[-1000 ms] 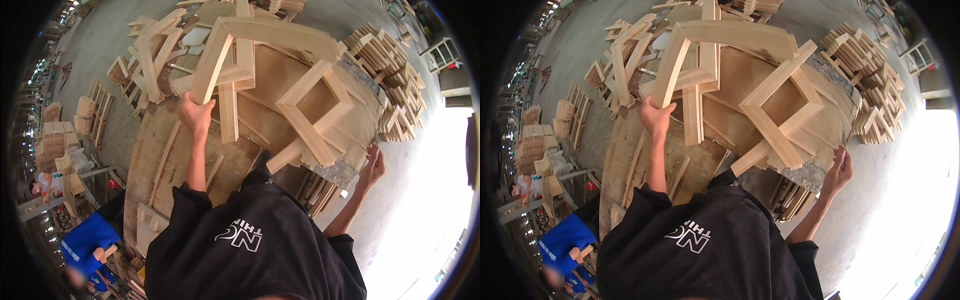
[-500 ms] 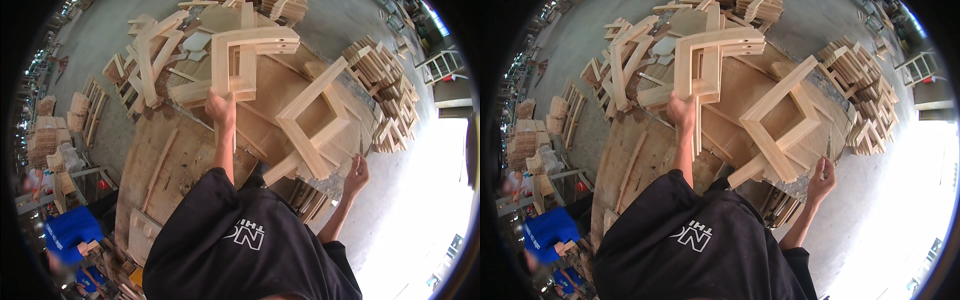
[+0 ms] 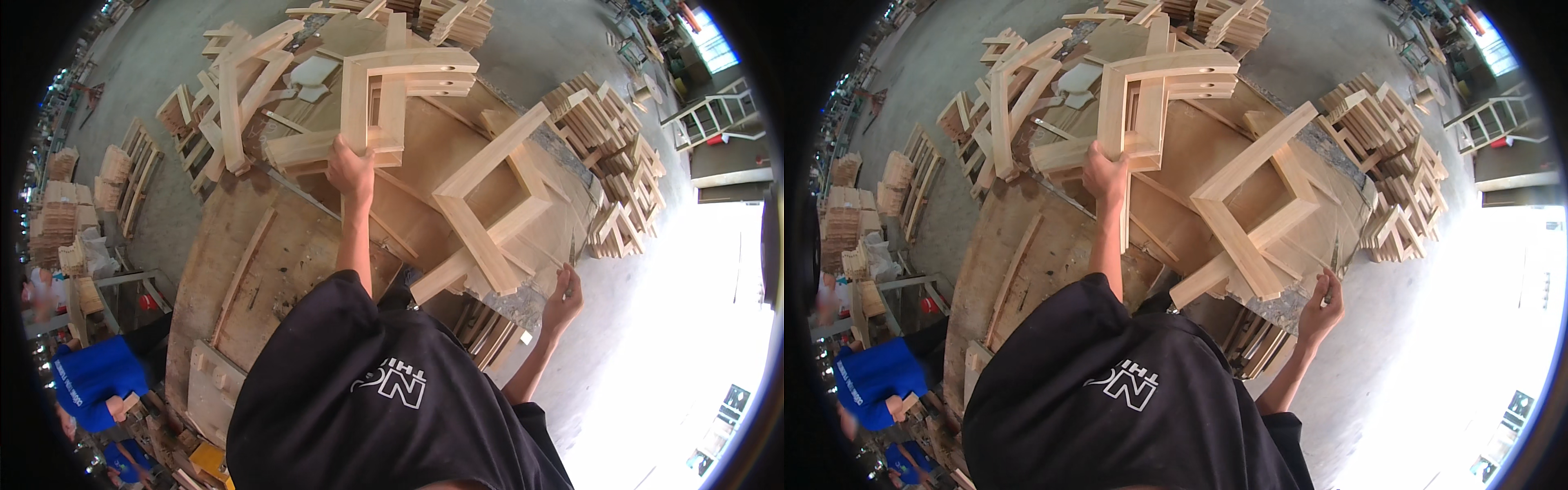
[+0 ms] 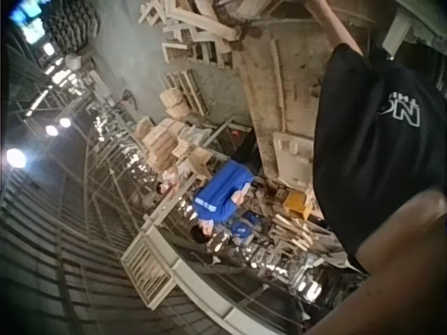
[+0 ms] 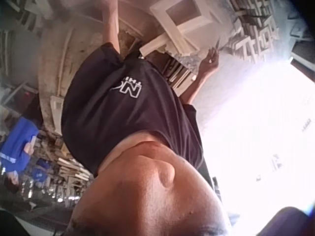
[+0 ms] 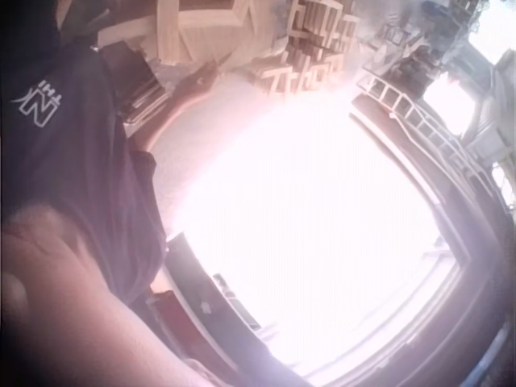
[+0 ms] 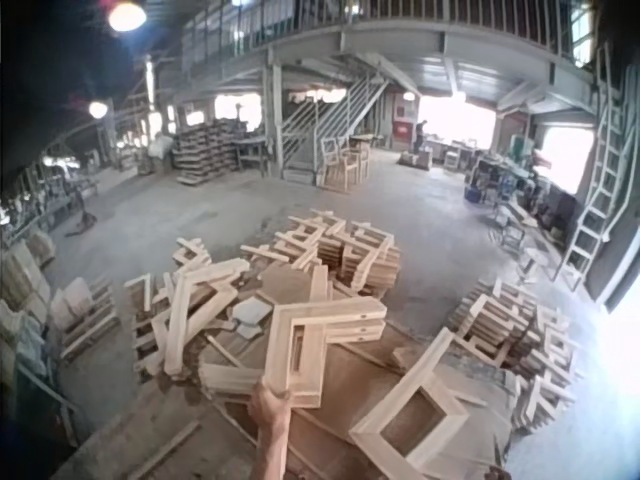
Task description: The person repeatedly picks up wooden pieces from a workbench and uses a metal file to smooth edges and corners. They handle each piece one at a time, rotate it to access different edges, and place it back on the bench after filing.
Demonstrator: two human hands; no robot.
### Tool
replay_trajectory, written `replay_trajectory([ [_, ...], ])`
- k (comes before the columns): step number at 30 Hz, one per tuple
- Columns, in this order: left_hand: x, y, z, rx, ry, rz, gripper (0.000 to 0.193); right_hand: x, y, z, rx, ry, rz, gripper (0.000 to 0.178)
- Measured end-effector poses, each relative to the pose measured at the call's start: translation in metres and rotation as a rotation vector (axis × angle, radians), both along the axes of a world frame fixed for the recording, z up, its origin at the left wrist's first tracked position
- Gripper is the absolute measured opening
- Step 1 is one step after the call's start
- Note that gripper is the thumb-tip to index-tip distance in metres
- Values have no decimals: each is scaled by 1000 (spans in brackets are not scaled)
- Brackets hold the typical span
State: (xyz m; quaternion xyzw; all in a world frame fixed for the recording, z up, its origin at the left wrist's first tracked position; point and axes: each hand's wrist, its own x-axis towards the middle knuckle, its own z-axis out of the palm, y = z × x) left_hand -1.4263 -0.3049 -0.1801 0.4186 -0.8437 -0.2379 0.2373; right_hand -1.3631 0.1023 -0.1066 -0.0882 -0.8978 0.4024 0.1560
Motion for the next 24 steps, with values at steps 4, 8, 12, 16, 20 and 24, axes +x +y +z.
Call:
replay_trajectory([
  [4, 22, 1, 4, -133, -62, 10, 73, 27, 17, 4, 11, -19, 39, 24],
  [8, 72, 25, 18, 2, -135, -89, 81, 60, 29, -2, -31, -12, 66, 24],
  [12, 178, 61, 0, 41, 46, -179, 81, 96, 13, -14, -86, -9, 255, 24],
  [16, 310, 129, -5, 200, 41, -174, 60, 151, -14, -28, -850, 133, 532, 32],
  [20, 475, 160, -25, 475, 26, -207, 48, 222, -78, -21, -1355, -368, 803, 41],
  [24, 630, 167, -39, 551, 52, -2, 48, 325, -127, -34, -1566, -819, 1179, 25],
])
